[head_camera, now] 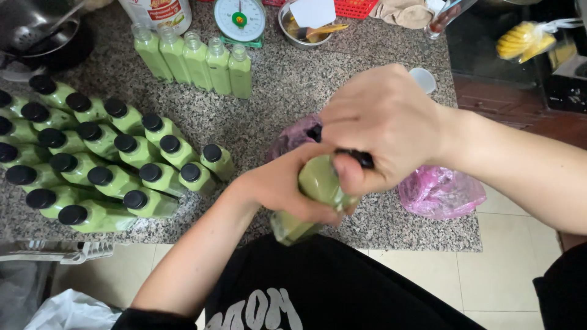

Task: The person places black caps onto small plastic bottles filled with green liquid by hand, screws them tight, and then places the capped bottles onto a stone countertop.

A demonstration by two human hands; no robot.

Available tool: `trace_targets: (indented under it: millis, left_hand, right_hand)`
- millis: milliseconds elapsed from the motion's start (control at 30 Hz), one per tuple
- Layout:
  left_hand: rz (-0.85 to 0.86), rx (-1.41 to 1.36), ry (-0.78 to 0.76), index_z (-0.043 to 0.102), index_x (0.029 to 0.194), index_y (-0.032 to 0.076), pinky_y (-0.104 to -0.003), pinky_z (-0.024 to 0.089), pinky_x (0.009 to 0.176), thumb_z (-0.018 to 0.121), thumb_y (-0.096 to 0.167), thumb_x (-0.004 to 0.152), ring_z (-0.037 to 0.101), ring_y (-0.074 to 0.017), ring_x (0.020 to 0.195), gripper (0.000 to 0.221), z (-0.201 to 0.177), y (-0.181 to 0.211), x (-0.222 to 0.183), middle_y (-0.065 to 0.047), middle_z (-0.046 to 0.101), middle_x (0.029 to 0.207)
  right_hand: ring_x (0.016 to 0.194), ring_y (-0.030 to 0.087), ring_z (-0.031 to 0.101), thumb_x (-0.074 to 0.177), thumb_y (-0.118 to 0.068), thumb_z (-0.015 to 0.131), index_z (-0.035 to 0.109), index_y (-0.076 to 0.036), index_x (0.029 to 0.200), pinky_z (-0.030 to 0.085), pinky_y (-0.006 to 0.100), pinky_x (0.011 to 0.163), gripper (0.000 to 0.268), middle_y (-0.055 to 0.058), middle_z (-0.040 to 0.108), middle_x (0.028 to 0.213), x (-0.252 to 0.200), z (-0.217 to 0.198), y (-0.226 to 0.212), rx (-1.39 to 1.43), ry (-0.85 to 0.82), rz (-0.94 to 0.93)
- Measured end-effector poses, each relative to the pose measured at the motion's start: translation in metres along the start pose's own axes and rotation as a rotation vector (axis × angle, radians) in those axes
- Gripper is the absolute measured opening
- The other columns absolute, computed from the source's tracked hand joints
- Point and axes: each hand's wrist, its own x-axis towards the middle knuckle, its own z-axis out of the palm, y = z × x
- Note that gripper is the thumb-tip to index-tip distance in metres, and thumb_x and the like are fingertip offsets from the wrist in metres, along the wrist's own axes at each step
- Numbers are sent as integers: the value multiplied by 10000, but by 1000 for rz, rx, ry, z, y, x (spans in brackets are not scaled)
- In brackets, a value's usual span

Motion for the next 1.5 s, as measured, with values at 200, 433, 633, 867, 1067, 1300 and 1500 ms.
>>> trace_targets:
  millis: [200, 433, 633, 867, 1067, 1300, 1500]
  left_hand:
    - [-186, -678, -635, 590, 1218, -58, -363, 588, 748, 870, 268, 887, 716, -247, 857, 542, -14, -6, 17, -166, 681, 976]
    - [-125, -565, -408, 572, 1268, -28, -399, 618, 773, 880, 279, 879, 695, -239, 909, 583, -21, 12, 5, -151, 664, 1017]
    - [-40, 170, 69, 586, 1306, 25, -351, 571, 950, 871, 194, 751, 680, -169, 1057, 646, -17, 35, -1, -65, 694, 1153]
    - [-69, 150, 132, 605, 1327, 64, -336, 622, 976, 862, 195, 759, 736, -141, 1039, 636, -8, 44, 4, -47, 743, 1128]
    - [-48, 305, 334, 596, 1289, 63, -299, 579, 903, 884, 208, 735, 679, -106, 1000, 641, 10, 52, 7, -33, 715, 1078]
    - [-24, 459, 421, 574, 1303, 60, -291, 577, 892, 888, 274, 729, 679, -98, 994, 688, 15, 47, 12, -34, 719, 1086]
    - [-33, 414, 415, 535, 1363, 12, -287, 564, 902, 880, 302, 723, 666, -110, 1009, 782, 14, 42, 13, -48, 694, 1104]
  right_hand:
    - [658, 273, 573, 935, -441, 718, 531, -55, 847, 492, 388, 566, 439, 88, 560, 854, 2, -9, 0, 42, -122, -295]
    - [760, 193, 689, 950, -440, 727, 610, -66, 1139, 578, 339, 657, 434, 29, 665, 974, -20, -12, 2, 254, -239, 29]
    - [1125, 246, 716, 931, -150, 659, 602, -113, 1320, 614, 336, 820, 395, 106, 655, 1368, -15, -39, -7, 370, -374, 298]
    - [1261, 272, 655, 916, -159, 602, 606, -102, 1307, 564, 364, 915, 396, 113, 634, 1404, -1, -50, -9, 369, -298, 236]
    - [866, 178, 754, 691, -444, 771, 580, -152, 1435, 570, 327, 712, 821, 28, 739, 1055, -7, -51, -17, 120, -425, 768]
    - [806, 214, 746, 833, -370, 701, 664, -145, 1343, 591, 345, 656, 558, 49, 733, 1043, -1, -60, -27, 30, -499, 669]
    - [1154, 246, 678, 920, -182, 627, 622, -108, 1294, 584, 343, 899, 381, 87, 617, 1386, -8, -66, -15, 174, -430, 364]
